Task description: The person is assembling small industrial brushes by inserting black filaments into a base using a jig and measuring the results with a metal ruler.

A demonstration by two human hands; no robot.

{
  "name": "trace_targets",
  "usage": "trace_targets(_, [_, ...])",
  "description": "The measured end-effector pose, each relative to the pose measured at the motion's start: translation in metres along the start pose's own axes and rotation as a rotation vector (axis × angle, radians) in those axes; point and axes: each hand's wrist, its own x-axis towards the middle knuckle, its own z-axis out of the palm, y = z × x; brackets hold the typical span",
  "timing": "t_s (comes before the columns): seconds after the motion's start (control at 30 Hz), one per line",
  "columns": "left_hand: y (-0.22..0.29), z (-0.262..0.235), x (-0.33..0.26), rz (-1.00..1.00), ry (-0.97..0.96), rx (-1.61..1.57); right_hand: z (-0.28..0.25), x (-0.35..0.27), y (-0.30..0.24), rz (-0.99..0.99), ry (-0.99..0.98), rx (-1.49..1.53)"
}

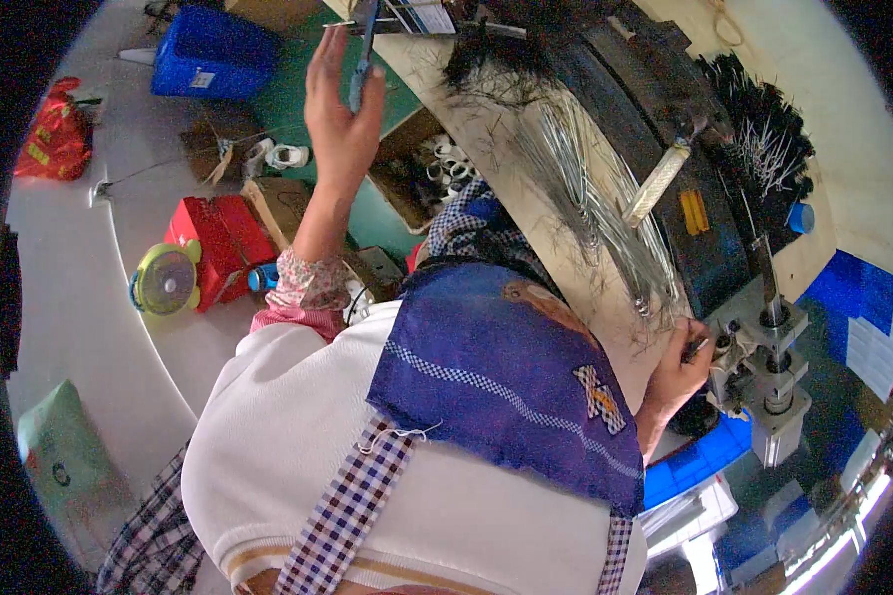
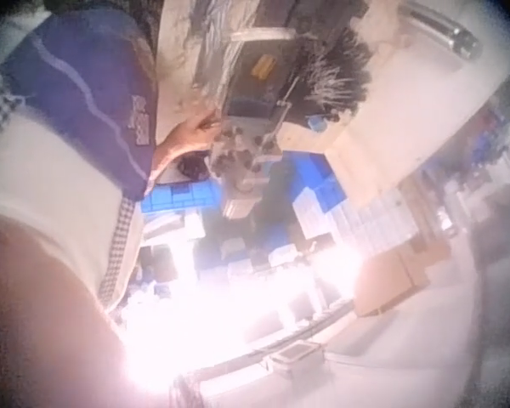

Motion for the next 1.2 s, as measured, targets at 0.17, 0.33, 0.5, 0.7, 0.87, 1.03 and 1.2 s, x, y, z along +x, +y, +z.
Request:
trace_targets(0.17, [0.076, -0.01, 0.042, -0.146, -0.006, -1.061, -0.073, 0.003, -0.068, -0.013, 0.49, -0.173])
trace_targets(0.33, [0.192, 0.012, 0.027, 0.405, -0.407, -1.194, -0.076, 0.013, -0.147, -0.7, 0.24, -0.002])
trace_targets(0.5, [0.158, 0.032, -0.007, 0.315, -0.861, -1.137, -0.044, 0.035, -0.195, -0.759, -0.054, -0.158])
trace_targets(0.7, [0.118, 0.056, -0.004, -0.253, -1.026, -1.058, -0.051, 0.092, -0.115, -0.594, 0.068, -0.228])
trace_targets(0.87, [0.184, 0.075, -0.01, -0.597, -1.211, -1.308, -0.026, 0.113, -0.113, -0.799, 0.057, -0.422])
trace_targets(1.03, [0.202, 0.041, 0.059, -1.107, -1.16, -1.705, -0.017, 0.112, -0.118, -0.853, 0.008, -0.571])
trace_targets(1.2, [0.119, 0.04, 0.069, -1.346, -0.766, -2.16, -0.022, 0.101, -0.116, -0.881, -0.03, -0.466])
